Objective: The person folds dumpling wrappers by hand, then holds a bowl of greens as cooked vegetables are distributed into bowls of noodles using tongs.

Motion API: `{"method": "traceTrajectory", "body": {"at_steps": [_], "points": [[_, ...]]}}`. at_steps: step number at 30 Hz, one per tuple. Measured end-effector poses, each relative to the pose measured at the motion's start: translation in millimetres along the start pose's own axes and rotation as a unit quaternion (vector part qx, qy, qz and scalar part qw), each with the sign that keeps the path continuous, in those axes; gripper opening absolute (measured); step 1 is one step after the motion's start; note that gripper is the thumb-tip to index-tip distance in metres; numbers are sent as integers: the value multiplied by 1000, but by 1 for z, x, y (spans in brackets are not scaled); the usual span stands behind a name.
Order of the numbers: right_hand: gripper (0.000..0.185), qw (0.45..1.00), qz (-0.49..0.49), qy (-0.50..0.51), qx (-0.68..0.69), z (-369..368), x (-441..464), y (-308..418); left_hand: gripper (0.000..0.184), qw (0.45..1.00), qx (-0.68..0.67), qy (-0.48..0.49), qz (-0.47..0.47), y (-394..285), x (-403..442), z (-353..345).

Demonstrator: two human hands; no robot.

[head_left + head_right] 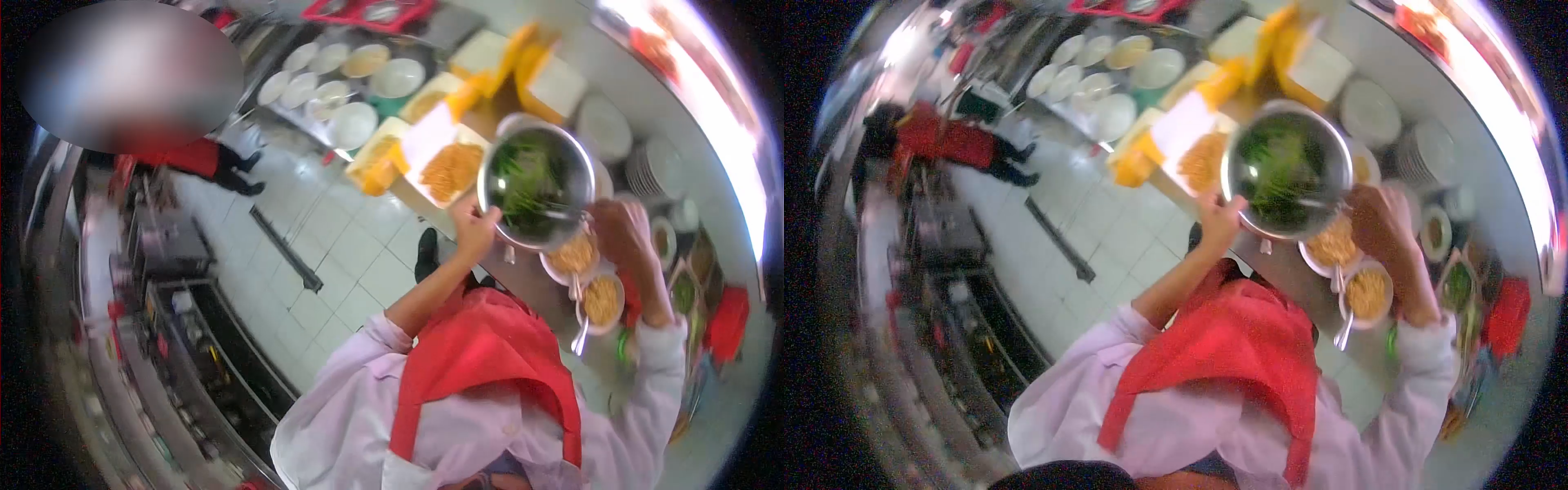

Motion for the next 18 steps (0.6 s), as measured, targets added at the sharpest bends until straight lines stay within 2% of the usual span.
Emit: {"method": "traceTrajectory", "body": {"at_steps": [1, 5, 6, 8, 9, 10, 11, 12, 13, 14, 16, 18], "points": [[24, 997, -21, -27, 63, 11, 2, 0, 3, 999, -48, 1, -9, -10, 1, -1], [27, 999, -11, 12, 32, 42, 21, 19, 10, 998, -59, -12, -4, -31, 9, 8], [27, 999, -5, 9, 30, 49, 25, 24, 7, 996, -70, -47, -9, -40, 12, 13], [27, 998, 9, -45, 49, 68, 32, 33, 4, 990, -90, -111, -17, -57, 21, 24], [27, 998, 4, -47, 45, 74, 37, 37, 5, 989, -71, -109, -74, -68, 37, 31], [27, 992, 3, -103, 74, 90, 37, 39, 7, 984, -69, -146, -81, -71, 56, 42], [27, 982, -1, -159, 99, 105, 34, 39, 5, 974, -39, -196, -109, -103, 70, 47], [27, 983, -15, -158, 87, 109, 31, 37, 8, 973, -118, -195, -35, -96, 104, 51], [27, 969, -23, -208, 129, 117, 27, 36, 11, 977, -144, -154, -30, -105, 137, 52], [28, 950, -28, -260, 169, 126, 22, 35, 11, 976, -148, -159, -23, -120, 168, 51], [28, 946, -45, -276, 164, 131, 12, 38, 9, 980, -137, -143, -24, -123, 251, 46], [27, 935, -66, -288, 195, 128, 2, 37, 10, 981, -162, -103, -25, -95, 344, 34]]}}
Point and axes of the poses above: each hand's wrist, its own x-axis towards the middle knuckle, its own z-axis out of the back of the hand, y = z × x, the point moved 8 cm from there along x, towards the middle knuckle, and after that the axes turned 6 degrees about -y, right-handed, at the moved point
